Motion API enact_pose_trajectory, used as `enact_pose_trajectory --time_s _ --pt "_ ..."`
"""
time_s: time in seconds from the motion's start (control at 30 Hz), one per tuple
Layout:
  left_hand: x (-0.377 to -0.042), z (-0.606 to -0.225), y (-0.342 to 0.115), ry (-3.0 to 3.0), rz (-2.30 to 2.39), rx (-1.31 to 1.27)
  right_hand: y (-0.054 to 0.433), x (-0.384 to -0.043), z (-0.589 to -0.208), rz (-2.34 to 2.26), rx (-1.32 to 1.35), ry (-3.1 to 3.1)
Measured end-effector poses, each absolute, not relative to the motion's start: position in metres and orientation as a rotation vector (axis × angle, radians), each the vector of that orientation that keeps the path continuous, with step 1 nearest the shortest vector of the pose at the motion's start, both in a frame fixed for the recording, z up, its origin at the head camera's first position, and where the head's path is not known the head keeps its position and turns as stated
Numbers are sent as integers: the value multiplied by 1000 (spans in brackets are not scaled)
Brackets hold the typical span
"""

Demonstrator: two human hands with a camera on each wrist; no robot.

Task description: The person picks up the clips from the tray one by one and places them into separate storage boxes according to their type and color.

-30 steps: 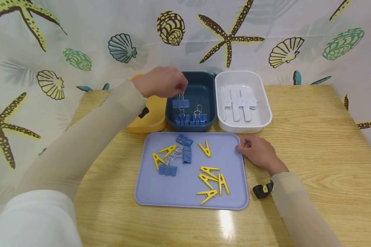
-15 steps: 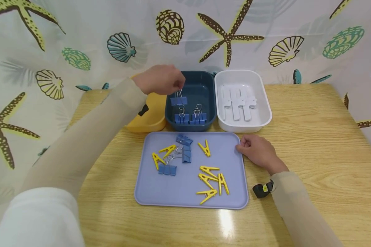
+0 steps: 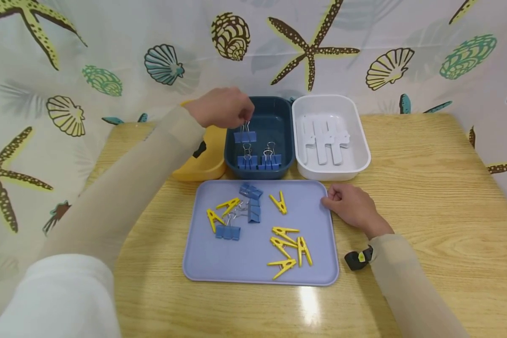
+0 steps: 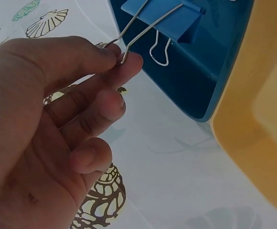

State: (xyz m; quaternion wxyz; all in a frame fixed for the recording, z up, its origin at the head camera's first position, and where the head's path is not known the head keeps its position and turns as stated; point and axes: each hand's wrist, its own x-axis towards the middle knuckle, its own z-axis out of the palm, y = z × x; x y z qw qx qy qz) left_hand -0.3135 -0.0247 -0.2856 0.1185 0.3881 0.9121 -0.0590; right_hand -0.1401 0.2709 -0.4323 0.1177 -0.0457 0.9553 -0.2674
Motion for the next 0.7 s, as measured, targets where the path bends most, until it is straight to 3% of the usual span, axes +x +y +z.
enact_pose_trajectory --time_s 0.7 --pt "-321 -295 -19 2674 -200 1110 271 -140 -433 -782 -130 2799"
